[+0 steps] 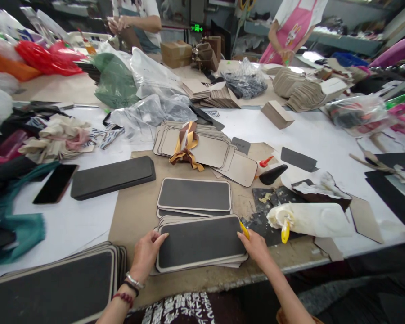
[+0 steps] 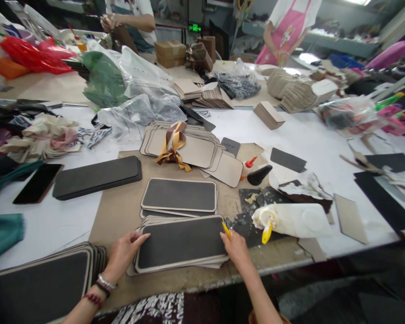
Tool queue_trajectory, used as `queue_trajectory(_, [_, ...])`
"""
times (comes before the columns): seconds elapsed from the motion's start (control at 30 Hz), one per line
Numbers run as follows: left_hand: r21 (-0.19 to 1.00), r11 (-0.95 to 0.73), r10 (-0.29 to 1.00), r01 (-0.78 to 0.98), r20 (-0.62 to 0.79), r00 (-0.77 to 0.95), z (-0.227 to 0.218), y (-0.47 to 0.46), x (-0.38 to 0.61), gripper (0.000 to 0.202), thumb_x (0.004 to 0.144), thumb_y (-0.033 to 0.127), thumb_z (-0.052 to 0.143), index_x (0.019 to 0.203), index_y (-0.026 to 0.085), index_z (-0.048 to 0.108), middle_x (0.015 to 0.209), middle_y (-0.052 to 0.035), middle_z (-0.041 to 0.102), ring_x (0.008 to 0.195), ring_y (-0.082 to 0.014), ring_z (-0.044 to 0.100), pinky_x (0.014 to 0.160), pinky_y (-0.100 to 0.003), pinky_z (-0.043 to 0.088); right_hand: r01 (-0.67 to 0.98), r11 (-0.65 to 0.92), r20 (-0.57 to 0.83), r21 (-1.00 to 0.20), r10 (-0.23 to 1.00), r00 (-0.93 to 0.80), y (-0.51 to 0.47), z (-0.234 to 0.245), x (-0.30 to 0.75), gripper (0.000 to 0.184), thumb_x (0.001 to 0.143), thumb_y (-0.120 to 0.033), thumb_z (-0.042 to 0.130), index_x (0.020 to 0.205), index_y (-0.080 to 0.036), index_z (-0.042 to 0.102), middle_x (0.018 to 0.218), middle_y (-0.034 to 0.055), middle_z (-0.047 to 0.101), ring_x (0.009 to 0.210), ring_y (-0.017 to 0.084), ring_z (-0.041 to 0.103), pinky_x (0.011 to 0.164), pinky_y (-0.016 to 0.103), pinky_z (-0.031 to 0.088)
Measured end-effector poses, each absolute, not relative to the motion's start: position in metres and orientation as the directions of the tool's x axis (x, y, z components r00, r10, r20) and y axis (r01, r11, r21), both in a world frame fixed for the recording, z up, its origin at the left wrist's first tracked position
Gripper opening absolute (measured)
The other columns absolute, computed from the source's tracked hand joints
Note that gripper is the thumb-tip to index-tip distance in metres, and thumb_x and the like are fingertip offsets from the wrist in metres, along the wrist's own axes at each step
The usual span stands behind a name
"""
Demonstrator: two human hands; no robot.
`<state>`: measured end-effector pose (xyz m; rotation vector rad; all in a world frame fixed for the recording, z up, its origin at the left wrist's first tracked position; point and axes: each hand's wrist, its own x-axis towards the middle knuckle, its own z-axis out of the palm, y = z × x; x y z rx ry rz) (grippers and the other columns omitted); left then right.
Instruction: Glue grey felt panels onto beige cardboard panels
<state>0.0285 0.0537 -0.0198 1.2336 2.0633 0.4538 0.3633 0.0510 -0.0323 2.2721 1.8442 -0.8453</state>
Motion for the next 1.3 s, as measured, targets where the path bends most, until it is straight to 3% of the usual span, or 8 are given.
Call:
queue_trajectory(0.17, [0.637,0.499,0.867,0.588,-0.354,-0.352,-0.022,0.052,0.031,0.029,0.062,0.043,0.057,0.048,0.021,0.045,0.045,0.0032,0.047,0.05,-0.015,0.044,0.055,-0.027,0.031,0.939,-0.256,-0.497,-0.231,0.86,0.112,0.054,-0.035,0.364,0.032,0.083,-0.04,0.033,0.077,-0.018,0.056,0.074,0.0095,0.067,0.075,0.025,0.063,0.064,0.029,0.041])
queue_trajectory(0.27, [0.639,0.517,0.855,0.57,-0.346,-0.386,-0.023,0.051,0.03,0.027,0.063,0.039,0.06,0.05,0.02,0.047,0.048,0.0032,0.049,0.051,-0.0145,0.045,0.055,-0.026,0.032,0.947,-0.26,-0.51,-0.191,0.85,0.131,0.056,-0.04,0.367,0.032,0.081,-0.044,0.033,0.072,-0.021,0.054,0.068,0.0072,0.066,0.07,0.026,0.063,0.061,0.029,0.041])
queue_trajectory(0.47, [0.672,0.516,0.852,0.531,-0.336,-0.403,-0.02,0.037,0.023,0.012,0.07,0.027,0.054,0.063,0.018,0.055,0.06,-0.0002,0.058,0.06,-0.0157,0.054,0.061,-0.026,0.038,0.944,-0.245,-0.47,-0.223,0.875,0.115,0.056,-0.046,0.371,0.033,0.079,-0.049,0.033,0.064,-0.025,0.051,0.059,0.0025,0.063,0.064,0.024,0.063,0.059,0.029,0.042])
queue_trajectory(0.6, [0.691,0.524,0.846,0.498,-0.351,-0.403,-0.023,0.027,0.022,0.008,0.067,0.021,0.056,0.072,0.015,0.06,0.071,-0.0047,0.063,0.068,-0.018,0.058,0.068,-0.029,0.042,0.952,-0.225,-0.455,-0.206,0.884,0.11,0.054,-0.045,0.369,0.034,0.08,-0.048,0.033,0.068,-0.024,0.054,0.061,0.0038,0.064,0.066,0.025,0.063,0.06,0.03,0.043])
queue_trajectory(0.77, [0.697,0.537,0.833,0.476,-0.348,-0.43,-0.027,0.029,0.023,0.005,0.062,0.017,0.06,0.066,0.016,0.057,0.062,-0.0019,0.057,0.065,-0.0185,0.056,0.068,-0.03,0.042,0.972,-0.19,-0.462,-0.139,0.88,0.106,0.054,-0.041,0.362,0.035,0.082,-0.045,0.033,0.077,-0.021,0.057,0.074,0.008,0.068,0.076,0.027,0.064,0.065,0.031,0.044])
queue_trajectory(1.17, [0.786,0.529,0.806,0.32,-0.348,-0.479,-0.034,0.029,0.026,0.011,0.058,0.024,0.059,0.063,0.018,0.05,0.053,0.0039,0.051,0.053,-0.0144,0.05,0.057,-0.027,0.04,0.978,-0.148,-0.415,-0.145,0.906,0.076,0.05,-0.041,0.358,0.03,0.084,-0.042,0.039,0.081,-0.019,0.058,0.08,0.0086,0.067,0.08,0.025,0.064,0.066,0.029,0.042])
queue_trajectory(1.3, [0.815,0.531,0.797,0.233,-0.387,-0.463,-0.036,0.029,0.021,0.021,0.051,0.031,0.063,0.059,0.017,0.051,0.053,0.0022,0.054,0.053,-0.0153,0.052,0.058,-0.029,0.042,0.956,-0.202,-0.437,-0.212,0.895,0.092,0.05,-0.032,0.353,0.025,0.084,-0.037,0.043,0.08,-0.018,0.059,0.081,0.009,0.067,0.082,0.024,0.063,0.068,0.027,0.041])
